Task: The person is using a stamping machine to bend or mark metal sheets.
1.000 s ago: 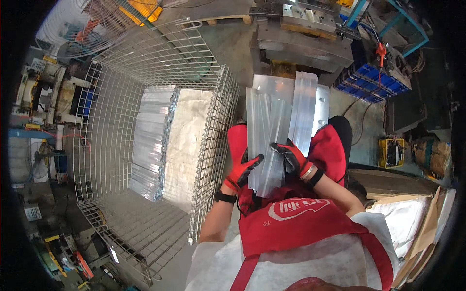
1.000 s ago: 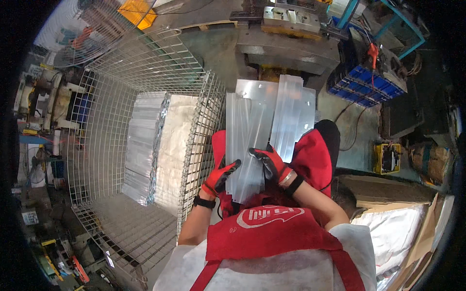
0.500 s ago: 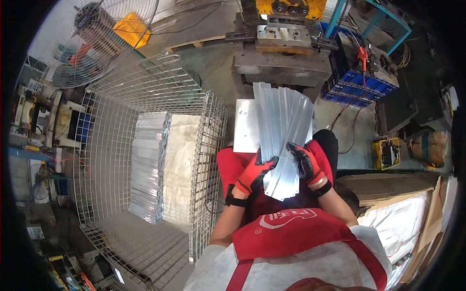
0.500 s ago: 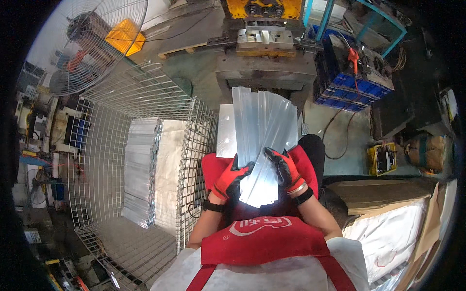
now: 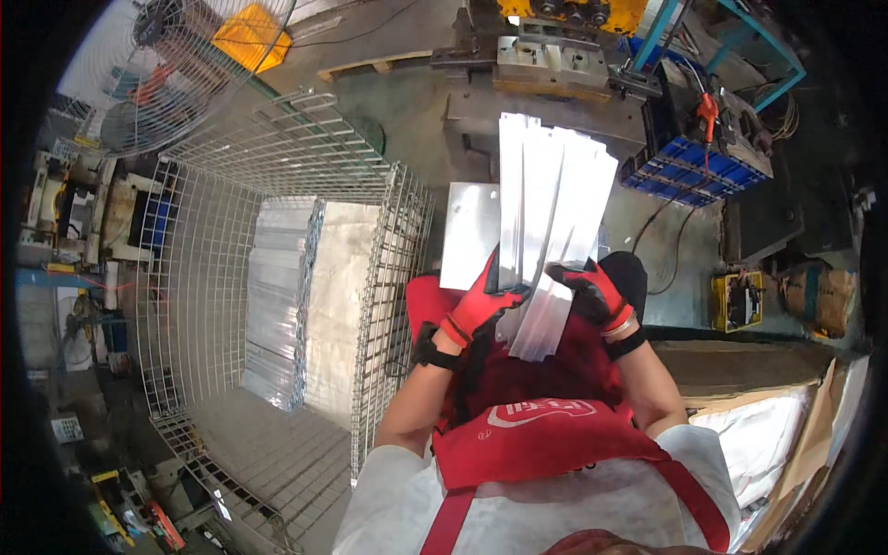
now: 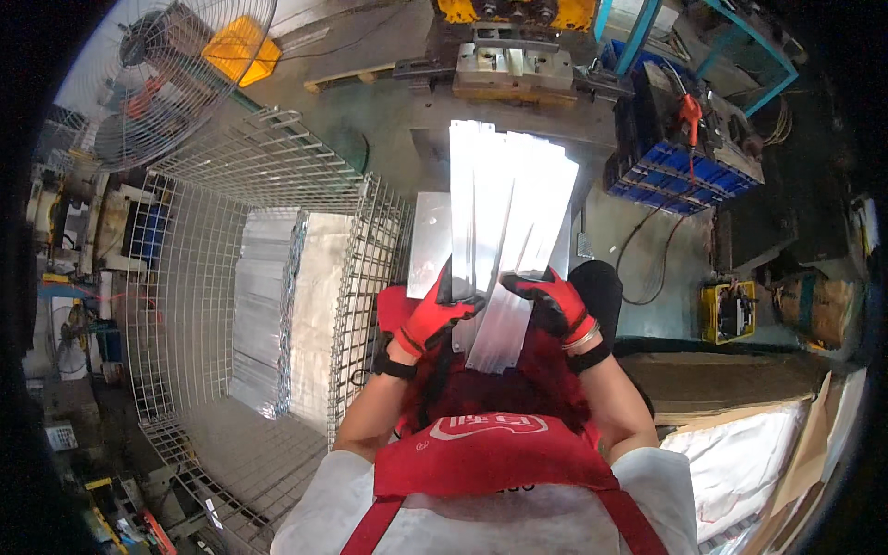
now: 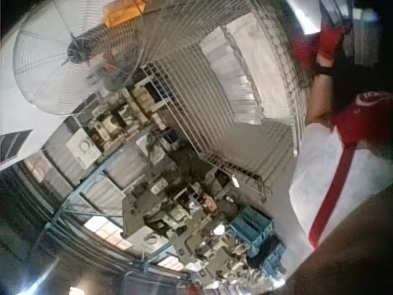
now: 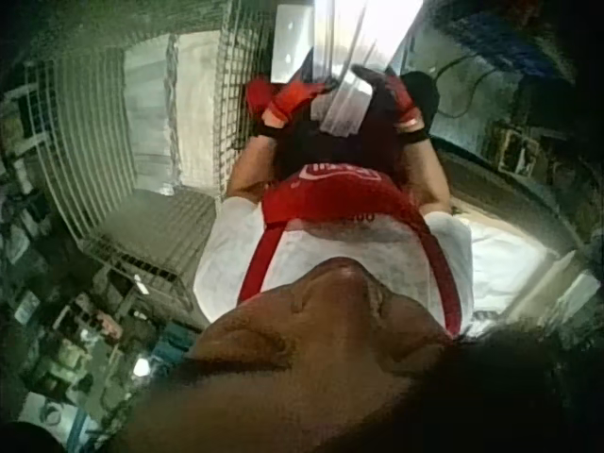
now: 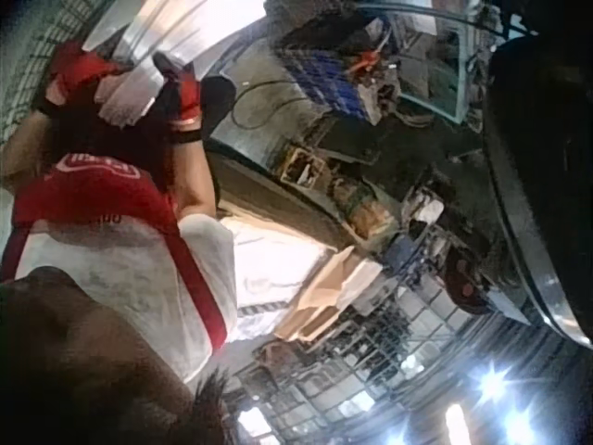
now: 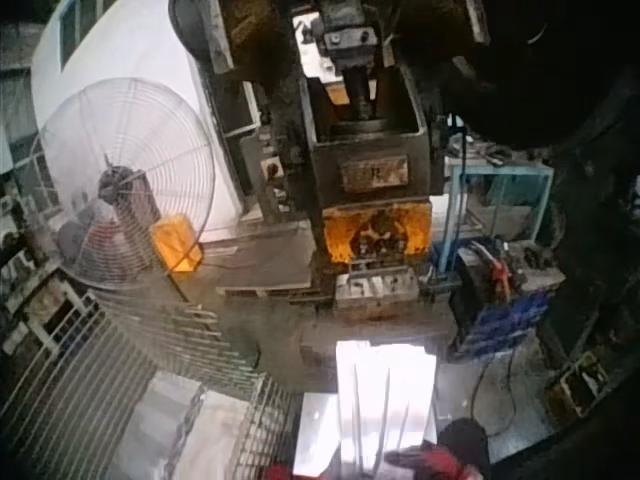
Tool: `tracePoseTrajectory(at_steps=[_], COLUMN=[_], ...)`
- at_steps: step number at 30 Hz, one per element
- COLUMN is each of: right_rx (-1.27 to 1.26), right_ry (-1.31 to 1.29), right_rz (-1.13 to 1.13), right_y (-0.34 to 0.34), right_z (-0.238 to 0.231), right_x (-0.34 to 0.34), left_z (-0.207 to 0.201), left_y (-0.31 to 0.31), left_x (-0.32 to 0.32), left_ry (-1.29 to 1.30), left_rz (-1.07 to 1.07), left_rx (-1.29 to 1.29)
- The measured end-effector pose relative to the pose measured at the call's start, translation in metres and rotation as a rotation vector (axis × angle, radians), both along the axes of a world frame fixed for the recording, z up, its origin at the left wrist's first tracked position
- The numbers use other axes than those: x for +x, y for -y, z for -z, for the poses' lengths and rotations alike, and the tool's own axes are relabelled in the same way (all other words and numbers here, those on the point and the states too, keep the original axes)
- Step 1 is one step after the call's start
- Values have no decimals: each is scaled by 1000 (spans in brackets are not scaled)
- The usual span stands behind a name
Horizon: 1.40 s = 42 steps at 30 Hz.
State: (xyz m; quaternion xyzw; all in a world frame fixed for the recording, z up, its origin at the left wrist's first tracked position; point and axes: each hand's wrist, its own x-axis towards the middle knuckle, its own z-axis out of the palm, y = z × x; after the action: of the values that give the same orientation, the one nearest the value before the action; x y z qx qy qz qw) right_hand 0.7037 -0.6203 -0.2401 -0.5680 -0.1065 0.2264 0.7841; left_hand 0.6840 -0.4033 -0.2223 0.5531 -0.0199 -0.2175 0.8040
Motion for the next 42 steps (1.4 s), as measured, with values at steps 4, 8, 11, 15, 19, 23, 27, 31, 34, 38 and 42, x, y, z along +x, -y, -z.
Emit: tracePoseTrajectory(at_steps=[4, 8, 11, 15, 19, 23, 27, 31, 34, 38, 42], right_rx=[-434, -189, -222, -422, -311, -423, -355, -283, -260, -323, -301], right_ry=[602, 39, 24, 109, -10, 115, 32, -3, 43, 81, 43], right_rz=[-251, -22, -114, -130, -272, -367, -294, -237, -214, -245, -206], right_y=[0, -39, -54, -71, -83, -82, -82, -84, -85, -88, -92], right_z=[-18, -26, -26, -16, -8, -10, -13, -12, -11, -11, -17], right_x=[26, 48, 65, 73, 70, 68, 63, 58, 57, 61, 65], left_z=[-13, -14, 6, 46, 65, 57, 42, 29, 25, 24, 14], left_y=[-20, -36, -49, -68, -73, -73, -77, -80, -79, -77, -76], left_x=[-8, 12, 21, 25, 17, 16, 23, 27, 25, 26, 36], left_ry=[229, 245, 289, 344, 234, 514, 542, 335, 217, 139, 512], left_rz=[-57, -202, -301, -382, -381, -362, -279, -168, -162, -141, -224], left_rx=[128, 291, 431, 621, 530, 500, 514, 418, 194, 340, 416])
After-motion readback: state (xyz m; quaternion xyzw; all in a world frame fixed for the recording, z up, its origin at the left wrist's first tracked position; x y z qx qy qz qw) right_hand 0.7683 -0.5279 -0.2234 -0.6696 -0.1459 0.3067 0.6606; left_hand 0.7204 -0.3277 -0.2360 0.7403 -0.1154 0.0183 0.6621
